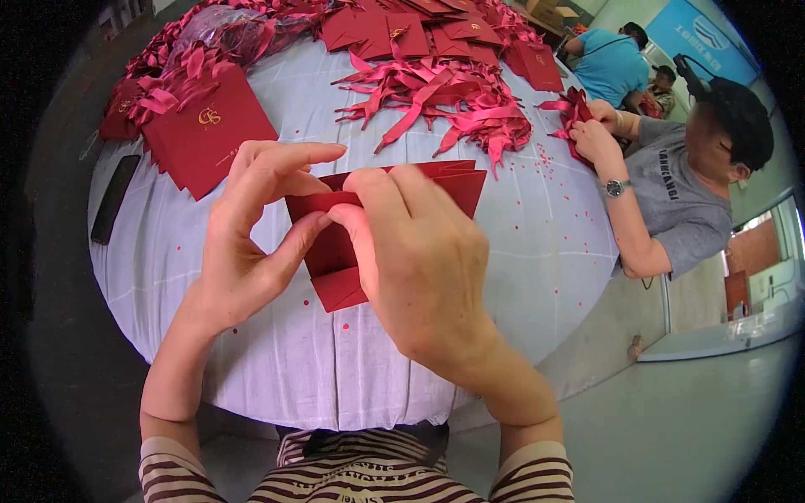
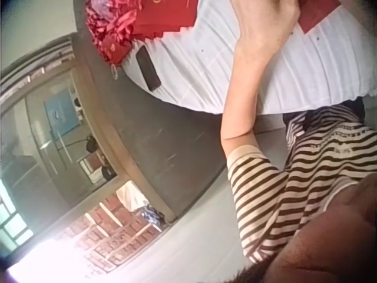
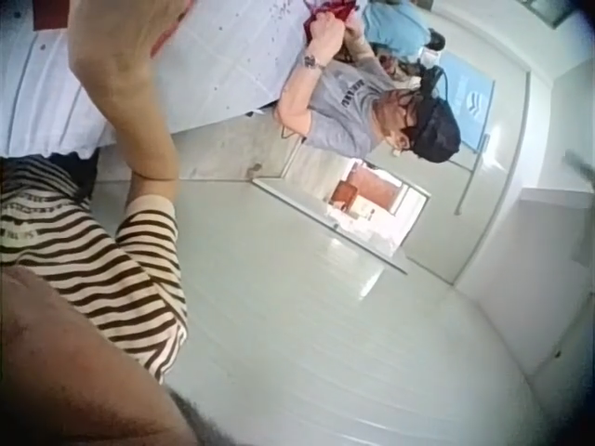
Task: The person attaches pink ribbons to red gift bags by hand at a table.
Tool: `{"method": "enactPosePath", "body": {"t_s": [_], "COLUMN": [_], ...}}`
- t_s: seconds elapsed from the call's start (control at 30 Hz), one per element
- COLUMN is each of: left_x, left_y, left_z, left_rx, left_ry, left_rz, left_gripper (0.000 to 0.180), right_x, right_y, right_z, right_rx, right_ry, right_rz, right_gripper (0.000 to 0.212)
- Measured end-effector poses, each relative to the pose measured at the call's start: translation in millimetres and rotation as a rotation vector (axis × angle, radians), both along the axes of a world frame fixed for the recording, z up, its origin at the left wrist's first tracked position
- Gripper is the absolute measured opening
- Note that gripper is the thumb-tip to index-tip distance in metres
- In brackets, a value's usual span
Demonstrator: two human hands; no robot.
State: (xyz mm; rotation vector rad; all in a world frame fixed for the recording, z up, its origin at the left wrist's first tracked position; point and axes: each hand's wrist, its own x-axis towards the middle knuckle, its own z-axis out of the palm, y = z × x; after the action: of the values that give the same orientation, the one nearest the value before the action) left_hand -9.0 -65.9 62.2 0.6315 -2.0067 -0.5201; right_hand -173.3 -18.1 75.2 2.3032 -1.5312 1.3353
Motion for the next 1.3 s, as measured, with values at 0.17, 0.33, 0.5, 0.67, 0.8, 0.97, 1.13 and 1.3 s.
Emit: {"method": "enactPosePath", "body": {"t_s": [0.17, 0.33, 0.5, 0.67, 0.8, 0.97, 1.13, 1.3], "left_x": [0.6, 7.7, -4.0, 5.1, -0.1, 4.3, 3.0, 0.6], "left_y": [3.0, 8.6, 12.5, 15.8, 23.6, 31.3, 26.0, 24.2], "left_z": [-2.5, -2.3, 16.6, 9.9, 14.6, 16.7, 7.7, 4.1], "left_rx": [-0.048, -0.051, -0.27, -0.268, -0.266, 0.003, 0.0, -0.061], "left_ry": [0.023, 0.015, -0.115, -0.142, -0.153, -0.117, -0.042, 0.003], "left_rz": [-0.005, 0.006, 0.019, 0.043, 0.003, -0.069, -0.034, -0.041], "left_gripper": [0.049, 0.036, 0.037, 0.033, 0.034, 0.028, 0.027, 0.026], "right_x": [-16.1, -25.0, -34.9, -12.9, -18.2, -17.5, -13.2, -12.2], "right_y": [-6.3, -27.7, -45.3, -44.0, -35.2, -27.1, -21.4, -19.5], "right_z": [24.4, 43.8, 90.8, 93.3, 90.4, 83.6, 73.4, 69.4], "right_rx": [-0.016, 0.366, 0.834, 0.989, 1.13, 1.15, 1.042, 0.97], "right_ry": [0.177, 0.327, 0.336, 0.402, 0.207, 0.053, -0.119, -0.122], "right_rz": [0.025, 0.249, 0.302, 0.207, 0.091, 0.061, 0.122, 0.091], "right_gripper": [0.011, 0.009, 0.017, 0.019, 0.017, 0.015, 0.015, 0.014]}}
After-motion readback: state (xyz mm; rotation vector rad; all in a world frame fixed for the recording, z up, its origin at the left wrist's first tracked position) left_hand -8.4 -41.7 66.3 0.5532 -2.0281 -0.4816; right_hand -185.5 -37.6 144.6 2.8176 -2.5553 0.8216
